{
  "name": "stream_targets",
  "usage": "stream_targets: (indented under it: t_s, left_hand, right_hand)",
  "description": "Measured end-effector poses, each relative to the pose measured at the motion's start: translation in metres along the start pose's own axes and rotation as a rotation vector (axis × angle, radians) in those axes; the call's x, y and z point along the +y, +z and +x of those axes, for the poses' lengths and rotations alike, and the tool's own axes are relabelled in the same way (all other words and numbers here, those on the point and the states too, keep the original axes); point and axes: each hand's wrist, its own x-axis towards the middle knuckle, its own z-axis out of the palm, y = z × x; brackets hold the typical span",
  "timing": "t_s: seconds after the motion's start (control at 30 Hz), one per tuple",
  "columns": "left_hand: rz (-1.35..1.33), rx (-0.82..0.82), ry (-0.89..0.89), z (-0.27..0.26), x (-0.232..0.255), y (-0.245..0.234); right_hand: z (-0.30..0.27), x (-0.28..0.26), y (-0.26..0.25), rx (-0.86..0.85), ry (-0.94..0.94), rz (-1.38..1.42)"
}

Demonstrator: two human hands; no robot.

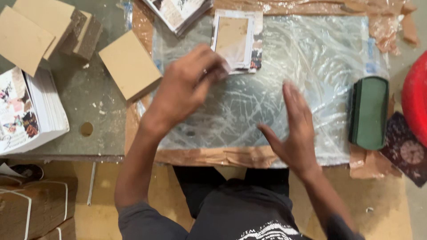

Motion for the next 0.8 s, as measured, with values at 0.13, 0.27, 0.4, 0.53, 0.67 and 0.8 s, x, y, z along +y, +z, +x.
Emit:
stream_targets:
  t_s: [0.13, 0.27, 0.4, 0.53, 0.67, 0.8]
  left_hand:
    - [-0.117, -0.05, -0.012, -0.048, 0.022, -0.003]
    - [-0.489, -0.129, -0.161, -0.088, -0.005, 0.006]
    - [-0.606, -0.48, -0.319, -0.103, -0.028, 0.028]
    - [-0.297, -0.59, -0.223, -0.105, -0.03, 0.067]
    - [0.039, -0.466, -0.405, -0.118, -0.026, 0.101]
    - [0.303, -0.091, -0.339, -0.147, -0.022, 0.143]
  right_hand:
    - [0.039, 0.023, 0.01, -0.29, -0.106, -0.065]
    - [0.038, 0.034, 0.004, -0.768, 0.257, 0.115]
    - [0.04, 0.03, 0.007, -0.866, 0.1, 0.069]
    - [0.049, 0.034, 0.025, -1.129, 0.152, -0.024]
    - [0.042, 0.049, 0.048, -1.094, 0.112, 0.014]
    - [0.004, 0.055, 0.071, -0.835, -0.012, -0.29]
